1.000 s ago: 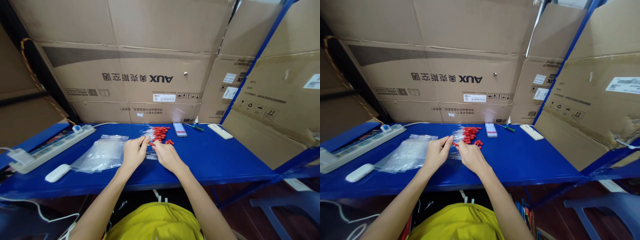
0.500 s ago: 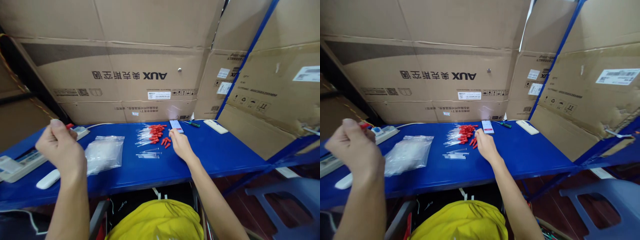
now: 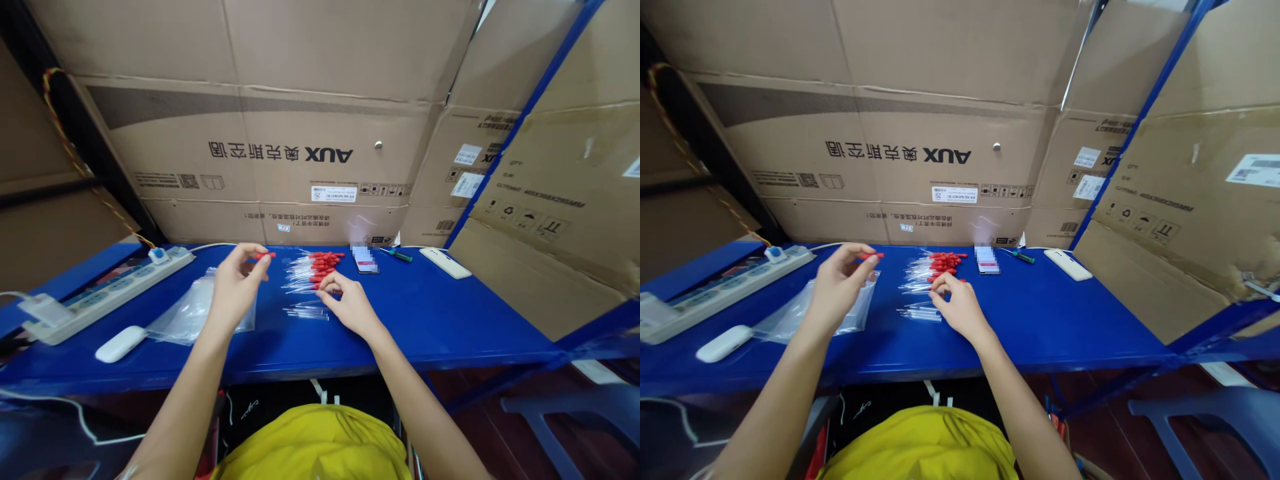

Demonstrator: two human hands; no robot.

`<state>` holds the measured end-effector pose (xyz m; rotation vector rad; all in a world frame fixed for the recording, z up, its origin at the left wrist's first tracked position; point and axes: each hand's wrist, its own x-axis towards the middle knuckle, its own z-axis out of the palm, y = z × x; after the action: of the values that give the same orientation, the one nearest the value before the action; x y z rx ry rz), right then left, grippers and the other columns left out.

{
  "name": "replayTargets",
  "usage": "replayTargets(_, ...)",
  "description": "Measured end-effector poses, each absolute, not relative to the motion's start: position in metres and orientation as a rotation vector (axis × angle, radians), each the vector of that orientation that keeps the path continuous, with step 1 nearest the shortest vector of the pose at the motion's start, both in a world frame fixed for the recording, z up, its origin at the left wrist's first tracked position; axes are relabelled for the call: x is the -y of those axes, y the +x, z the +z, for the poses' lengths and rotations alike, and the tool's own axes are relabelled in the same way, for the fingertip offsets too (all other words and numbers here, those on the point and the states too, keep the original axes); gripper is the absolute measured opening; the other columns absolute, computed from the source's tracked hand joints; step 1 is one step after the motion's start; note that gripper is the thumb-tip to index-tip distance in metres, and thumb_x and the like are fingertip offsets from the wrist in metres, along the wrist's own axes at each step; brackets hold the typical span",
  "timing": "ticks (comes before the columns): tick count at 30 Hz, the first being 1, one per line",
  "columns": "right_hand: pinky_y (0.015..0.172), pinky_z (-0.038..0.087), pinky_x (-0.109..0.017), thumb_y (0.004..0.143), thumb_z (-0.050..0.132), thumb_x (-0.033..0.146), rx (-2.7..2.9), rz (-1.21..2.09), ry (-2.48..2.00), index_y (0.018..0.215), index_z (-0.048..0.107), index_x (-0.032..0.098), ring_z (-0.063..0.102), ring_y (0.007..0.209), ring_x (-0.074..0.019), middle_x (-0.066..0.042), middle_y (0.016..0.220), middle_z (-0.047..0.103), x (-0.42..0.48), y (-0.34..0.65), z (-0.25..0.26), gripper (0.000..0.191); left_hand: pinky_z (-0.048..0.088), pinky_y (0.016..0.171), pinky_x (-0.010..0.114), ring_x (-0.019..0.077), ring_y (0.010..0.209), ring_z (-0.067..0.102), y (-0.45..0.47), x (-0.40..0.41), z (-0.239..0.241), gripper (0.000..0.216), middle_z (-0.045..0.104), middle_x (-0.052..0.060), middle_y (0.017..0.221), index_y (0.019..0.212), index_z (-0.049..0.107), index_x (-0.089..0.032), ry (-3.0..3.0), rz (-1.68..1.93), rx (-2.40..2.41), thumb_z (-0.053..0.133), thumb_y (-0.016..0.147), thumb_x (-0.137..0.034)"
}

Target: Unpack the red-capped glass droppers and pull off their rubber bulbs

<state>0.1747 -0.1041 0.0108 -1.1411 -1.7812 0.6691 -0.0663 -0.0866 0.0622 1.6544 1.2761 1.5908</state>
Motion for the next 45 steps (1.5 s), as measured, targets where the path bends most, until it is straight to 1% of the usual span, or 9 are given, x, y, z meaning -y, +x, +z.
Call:
replayTargets(5,0.086,0.046,-0.033,0.092,0.075,0.022,2.036,0.381,-1.353,0.090,0.073,0.024,0.066,0.094,-0.0210,-0.002,0.092,0.077,0.100,0.172,-0.001,0.004,0.051,0.065,0.027,0.0136,0.065,0.065,-0.050,0.076,0.037,0.034,0.072,0.003,0.092,0.106,0.065,-0.018,1.772,1.356,-1.265,0.073,0.085,-0.044)
replayTargets(9,0.089,0.044,-0.036,0.093,0.077,0.026,2.120,0.189,-1.445,0.092,0.076,0.025,0.059,0.103,-0.0248,-0.005,0.102,0.075,0.100,0.173,-0.005,0.002,0.051,0.075,0.029,0.0168,0.078,0.069,-0.039,0.074,0.023,0.025,0.075,0.003,0.095,0.102,0.067,-0.020,1.959,1.208,-1.297,0.071,0.087,-0.040)
replayTargets(15,0.088,0.043,-0.037,0.095,0.074,0.023,2.140,0.152,-1.475,0.098,0.074,0.023,0.060,0.104,-0.0256,-0.005,0.102,0.076,0.101,0.173,-0.002,0.003,0.039,0.066,0.028,0.0199,0.074,0.067,-0.023,0.087,0.019,0.024,0.078,0.003,0.088,0.094,0.074,-0.024,2.182,0.966,-1.620,0.065,0.095,-0.045)
replayTargets(19,0.090,0.045,-0.034,0.094,0.074,0.024,2.059,0.211,-1.268,0.115,0.067,0.024,0.063,0.105,-0.0229,-0.004,0.110,0.075,0.105,0.172,0.004,0.022,0.037,0.066,0.028,0.0213,0.076,0.069,-0.013,0.094,0.020,0.032,0.078,0.004,0.085,0.089,0.077,-0.024,2.226,0.965,-1.607,0.058,0.100,-0.047)
replayTargets(22,0.086,0.045,-0.032,0.097,0.071,0.025,2.035,0.179,-1.244,0.110,0.068,0.025,0.066,0.099,-0.0214,-0.003,0.104,0.075,0.105,0.172,0.005,0.013,0.039,0.068,0.028,0.0211,0.075,0.068,-0.011,0.095,0.019,0.037,0.077,0.005,0.082,0.088,0.077,-0.023,2.248,0.932,-1.525,0.055,0.102,-0.049)
replayTargets(24,0.083,0.044,-0.031,0.100,0.068,0.027,2.012,0.126,-1.312,0.102,0.069,0.025,0.066,0.094,-0.0212,-0.003,0.097,0.075,0.102,0.175,0.004,0.004,0.043,0.076,0.030,0.0220,0.083,0.069,-0.011,0.092,0.017,0.039,0.078,0.006,0.092,0.095,0.077,-0.023,2.284,0.929,-1.466,0.050,0.105,-0.049)
replayTargets(29,0.077,0.043,-0.032,0.098,0.069,0.028,1.942,-0.015,-1.549,0.094,0.070,0.025,0.063,0.095,-0.0235,-0.005,0.093,0.073,0.094,0.189,-0.002,0.006,0.045,0.100,0.040,0.0280,0.111,0.062,-0.016,0.084,0.004,0.040,0.072,0.011,0.121,0.106,0.077,-0.019,2.446,0.843,-1.532,0.044,0.108,-0.043)
replayTargets(37,0.070,0.041,-0.033,0.096,0.069,0.025,1.711,-0.094,-1.870,0.092,0.067,0.023,0.064,0.093,-0.0260,-0.010,0.095,0.073,0.093,0.197,-0.009,0.005,0.047,0.096,0.045,0.0319,0.125,0.055,-0.018,0.086,-0.003,0.031,0.066,0.011,0.135,0.114,0.074,-0.022,2.544,0.589,-1.559,0.049,0.106,-0.037)
replayTargets(45,0.074,0.043,-0.032,0.096,0.065,0.023,1.749,-0.104,-1.754,0.098,0.066,0.024,0.062,0.099,-0.0263,-0.009,0.099,0.072,0.091,0.194,-0.011,0.003,0.048,0.102,0.045,0.0300,0.121,0.062,-0.018,0.084,0.002,0.030,0.072,0.012,0.125,0.107,0.076,-0.020,2.508,0.744,-1.459,0.051,0.104,-0.036)
